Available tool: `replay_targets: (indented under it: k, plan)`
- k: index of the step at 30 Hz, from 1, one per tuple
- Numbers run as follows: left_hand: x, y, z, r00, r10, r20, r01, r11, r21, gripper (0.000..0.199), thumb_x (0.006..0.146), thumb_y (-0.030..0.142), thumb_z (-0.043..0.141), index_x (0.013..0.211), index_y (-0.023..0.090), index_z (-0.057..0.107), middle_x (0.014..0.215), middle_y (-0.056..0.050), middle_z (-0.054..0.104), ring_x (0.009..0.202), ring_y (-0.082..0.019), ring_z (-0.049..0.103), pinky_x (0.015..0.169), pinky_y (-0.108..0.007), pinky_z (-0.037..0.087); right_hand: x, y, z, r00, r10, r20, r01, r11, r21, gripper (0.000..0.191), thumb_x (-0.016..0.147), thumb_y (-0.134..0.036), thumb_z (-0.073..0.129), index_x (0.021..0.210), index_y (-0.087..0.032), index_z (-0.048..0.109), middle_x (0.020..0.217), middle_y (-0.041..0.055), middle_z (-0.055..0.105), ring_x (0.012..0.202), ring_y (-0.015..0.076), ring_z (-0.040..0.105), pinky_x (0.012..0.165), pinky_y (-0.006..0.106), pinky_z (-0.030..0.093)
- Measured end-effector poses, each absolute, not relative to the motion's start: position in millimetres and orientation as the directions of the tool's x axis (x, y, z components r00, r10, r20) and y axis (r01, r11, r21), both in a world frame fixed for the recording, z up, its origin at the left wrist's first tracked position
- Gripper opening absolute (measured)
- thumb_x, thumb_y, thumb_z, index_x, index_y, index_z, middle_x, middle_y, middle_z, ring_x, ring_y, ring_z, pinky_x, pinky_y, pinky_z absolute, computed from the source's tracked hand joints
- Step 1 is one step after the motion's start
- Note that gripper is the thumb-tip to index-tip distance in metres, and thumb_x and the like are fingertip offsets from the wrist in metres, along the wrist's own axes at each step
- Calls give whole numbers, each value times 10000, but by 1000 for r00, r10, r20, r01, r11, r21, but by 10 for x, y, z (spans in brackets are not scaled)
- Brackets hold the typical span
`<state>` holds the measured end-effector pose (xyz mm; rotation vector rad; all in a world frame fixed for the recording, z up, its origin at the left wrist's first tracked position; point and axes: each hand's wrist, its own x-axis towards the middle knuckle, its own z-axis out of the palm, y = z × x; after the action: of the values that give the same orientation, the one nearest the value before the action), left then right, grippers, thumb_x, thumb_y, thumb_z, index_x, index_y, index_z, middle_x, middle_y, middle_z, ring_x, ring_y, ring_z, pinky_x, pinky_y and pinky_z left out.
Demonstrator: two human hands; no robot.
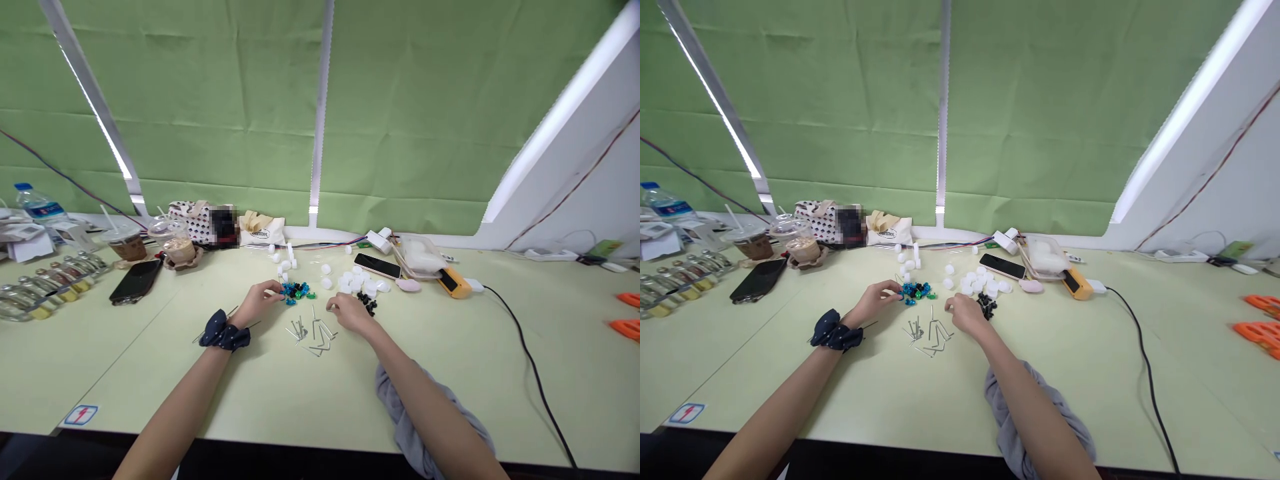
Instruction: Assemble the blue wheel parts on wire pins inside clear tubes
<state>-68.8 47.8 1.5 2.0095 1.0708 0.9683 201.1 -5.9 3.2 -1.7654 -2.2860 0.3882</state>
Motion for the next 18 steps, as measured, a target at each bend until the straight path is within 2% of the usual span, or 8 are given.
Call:
replay_targets:
  k: [3,8,13,18]
  plan:
    - [-581,383,75,400,860,315,234,-428,873,273,721,398,616,843,155,595,903,-58,637,824,-186,611,774,-330,487,1967,-74,60,-278,944,178,841,329,-430,246,813,-86,465,899,-210,660,851,46,554,766,145,530,645,229,341]
    - [-338,236,66,432,863,262,89,-329,940,288,687,378,658,823,146,555,925,-54,605,734,-156,616,726,-322,512,1829,-170,141,-320,835,449,623,542,-564,250,847,-116,442,968,-222,633,840,33,517,692,124,511,667,238,387]
    - [-127,163,-10,480,839,254,21,-301,954,267,687,340,666,823,146,544,833,-27,587,675,-132,597,667,-293,522,1748,-220,152,-322,790,522,560,603,-568,263,855,-129,435,994,-234,633,810,27,485,703,129,509,654,239,394]
    - [-61,106,-48,425,861,280,48,-330,943,266,689,346,663,833,148,559,816,-25,602,657,-128,591,650,-288,523,1754,-202,109,-323,795,513,574,596,-562,275,849,-118,435,1001,-240,630,817,26,486,705,131,515,648,244,398]
